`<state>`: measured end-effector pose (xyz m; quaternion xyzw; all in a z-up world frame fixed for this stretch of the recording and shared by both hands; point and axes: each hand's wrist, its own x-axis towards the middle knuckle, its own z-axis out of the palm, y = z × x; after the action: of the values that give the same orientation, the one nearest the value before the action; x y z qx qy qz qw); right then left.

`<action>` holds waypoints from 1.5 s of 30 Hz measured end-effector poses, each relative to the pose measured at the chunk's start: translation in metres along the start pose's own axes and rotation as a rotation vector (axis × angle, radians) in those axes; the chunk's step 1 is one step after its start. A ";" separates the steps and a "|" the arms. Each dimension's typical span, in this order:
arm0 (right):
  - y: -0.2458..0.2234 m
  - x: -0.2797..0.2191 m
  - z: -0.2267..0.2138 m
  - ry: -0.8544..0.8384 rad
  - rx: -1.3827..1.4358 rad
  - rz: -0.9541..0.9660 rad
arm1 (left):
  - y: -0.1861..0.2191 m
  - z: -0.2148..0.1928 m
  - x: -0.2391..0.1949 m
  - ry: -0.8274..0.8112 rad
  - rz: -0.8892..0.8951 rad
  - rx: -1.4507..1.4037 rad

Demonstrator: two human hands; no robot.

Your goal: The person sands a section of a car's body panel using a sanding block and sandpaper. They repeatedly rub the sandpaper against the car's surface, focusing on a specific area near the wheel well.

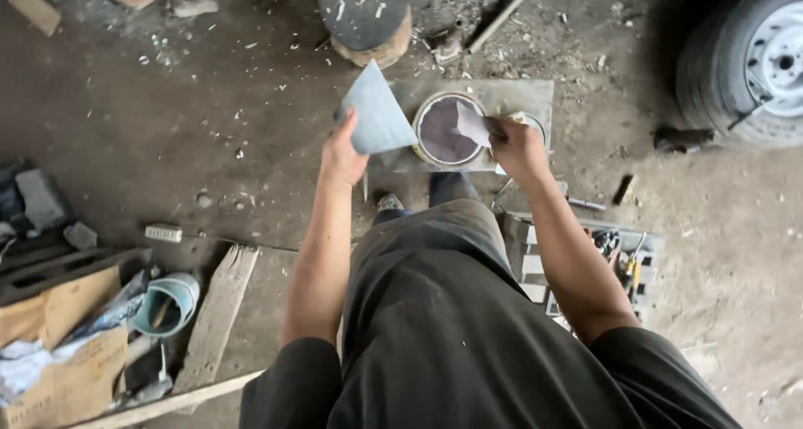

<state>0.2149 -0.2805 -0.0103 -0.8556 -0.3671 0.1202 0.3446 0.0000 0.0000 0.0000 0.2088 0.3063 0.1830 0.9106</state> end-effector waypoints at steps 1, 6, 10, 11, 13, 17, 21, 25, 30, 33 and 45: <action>-0.020 -0.005 -0.017 0.009 -0.002 0.008 | -0.008 -0.006 0.014 -0.008 -0.008 0.005; -0.104 -0.024 -0.089 0.025 0.084 0.154 | -0.058 -0.019 0.074 0.116 0.268 0.522; -0.144 -0.033 -0.133 0.099 0.008 -0.027 | -0.085 0.010 0.087 0.284 0.153 0.918; -0.152 -0.036 -0.142 0.102 0.172 -0.085 | -0.088 0.015 0.086 0.258 0.221 1.037; -0.165 -0.041 -0.157 0.111 0.333 -0.144 | -0.091 0.029 0.082 0.222 0.293 1.155; -0.183 -0.040 -0.175 0.148 0.502 -0.221 | -0.081 0.068 0.066 0.056 0.301 0.944; -0.193 -0.025 -0.173 0.097 0.519 -0.370 | -0.043 0.127 0.030 0.050 -0.109 0.326; -0.178 -0.009 -0.146 0.028 0.481 -0.461 | -0.026 0.134 0.027 -0.107 -0.137 0.120; -0.171 -0.006 -0.119 0.144 0.290 -0.858 | -0.002 0.152 -0.001 -0.152 -0.257 0.080; -0.160 -0.011 -0.099 0.190 0.187 -0.867 | -0.010 0.136 -0.002 -0.257 -0.228 -0.001; -0.170 -0.033 -0.050 0.268 0.454 -0.662 | -0.014 0.119 -0.034 -0.105 0.066 0.001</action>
<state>0.1218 -0.2449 0.1400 -0.6017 -0.5384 -0.0313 0.5892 0.0527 -0.0600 0.0957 0.2284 0.2511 0.2014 0.9188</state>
